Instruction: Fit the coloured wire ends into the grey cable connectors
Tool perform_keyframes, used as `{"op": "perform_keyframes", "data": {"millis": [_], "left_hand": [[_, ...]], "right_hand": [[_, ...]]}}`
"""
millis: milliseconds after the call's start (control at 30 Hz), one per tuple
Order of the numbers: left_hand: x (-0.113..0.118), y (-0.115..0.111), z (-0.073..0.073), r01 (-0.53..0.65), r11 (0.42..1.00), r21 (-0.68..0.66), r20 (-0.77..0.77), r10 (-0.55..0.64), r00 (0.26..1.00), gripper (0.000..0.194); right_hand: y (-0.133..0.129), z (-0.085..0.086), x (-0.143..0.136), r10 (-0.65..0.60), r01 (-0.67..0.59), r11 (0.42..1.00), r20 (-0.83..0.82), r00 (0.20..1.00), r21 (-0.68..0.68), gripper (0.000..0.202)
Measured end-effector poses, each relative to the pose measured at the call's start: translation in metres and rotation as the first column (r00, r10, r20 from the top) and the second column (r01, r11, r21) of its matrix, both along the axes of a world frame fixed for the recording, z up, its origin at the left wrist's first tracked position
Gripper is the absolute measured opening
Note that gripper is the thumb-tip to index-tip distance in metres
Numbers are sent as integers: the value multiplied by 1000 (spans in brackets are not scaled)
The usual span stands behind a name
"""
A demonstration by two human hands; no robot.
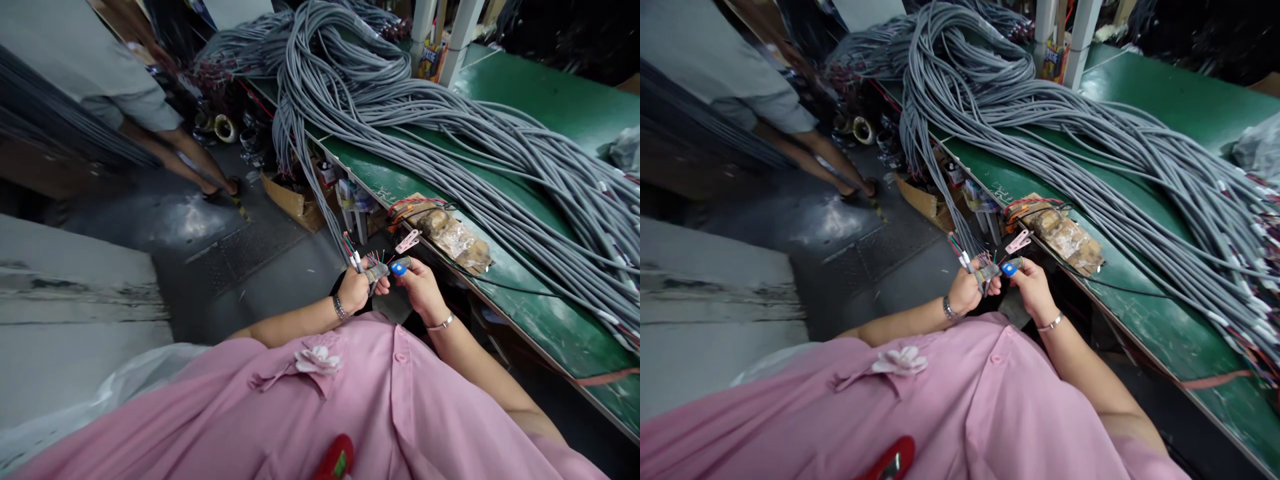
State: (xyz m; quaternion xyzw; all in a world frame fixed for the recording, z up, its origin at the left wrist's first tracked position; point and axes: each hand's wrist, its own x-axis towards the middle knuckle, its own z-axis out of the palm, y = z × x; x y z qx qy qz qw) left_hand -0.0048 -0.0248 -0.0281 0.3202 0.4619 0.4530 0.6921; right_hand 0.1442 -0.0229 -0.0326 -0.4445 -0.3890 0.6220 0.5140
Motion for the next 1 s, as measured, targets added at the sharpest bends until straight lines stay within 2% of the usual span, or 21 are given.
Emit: {"op": "perform_keyframes", "data": {"millis": [100,233,300,367,433,533,633,700,833,1000], "left_hand": [[-2,0,5,-3,1000,-13,3,3,1000,36],[-3,2,16,14,1000,9,29,-14,999,34],[-2,4,21,36,999,32,52,-37,998,33],[-1,6,24,54,997,48,79,-58,995,32],[1,9,26,73,996,59,101,-78,992,31],[3,14,25,107,992,74,129,-116,985,29],[3,19,23,129,989,74,135,-138,981,28],[2,21,21,148,987,66,134,-155,979,28],[3,21,19,178,983,49,140,-183,973,30],[5,20,16,191,981,25,119,-193,974,31]], "right_hand": [[-1,-3,3,13,-15,999,-52,999,-40,20],[10,-3,12,-40,6,990,-238,971,-144,41],[19,1,16,-20,-35,984,-304,953,-175,48],[27,7,18,40,-103,979,-331,943,-175,46],[31,13,16,73,-119,983,-302,950,-138,39],[32,14,10,-59,59,998,-149,987,-9,33],[31,11,3,-226,228,970,-28,974,89,40],[32,9,0,-203,207,977,-75,976,44,45],[38,10,-3,-114,93,992,-315,942,-83,43],[42,13,-7,-208,174,977,-379,902,-121,37]]}}
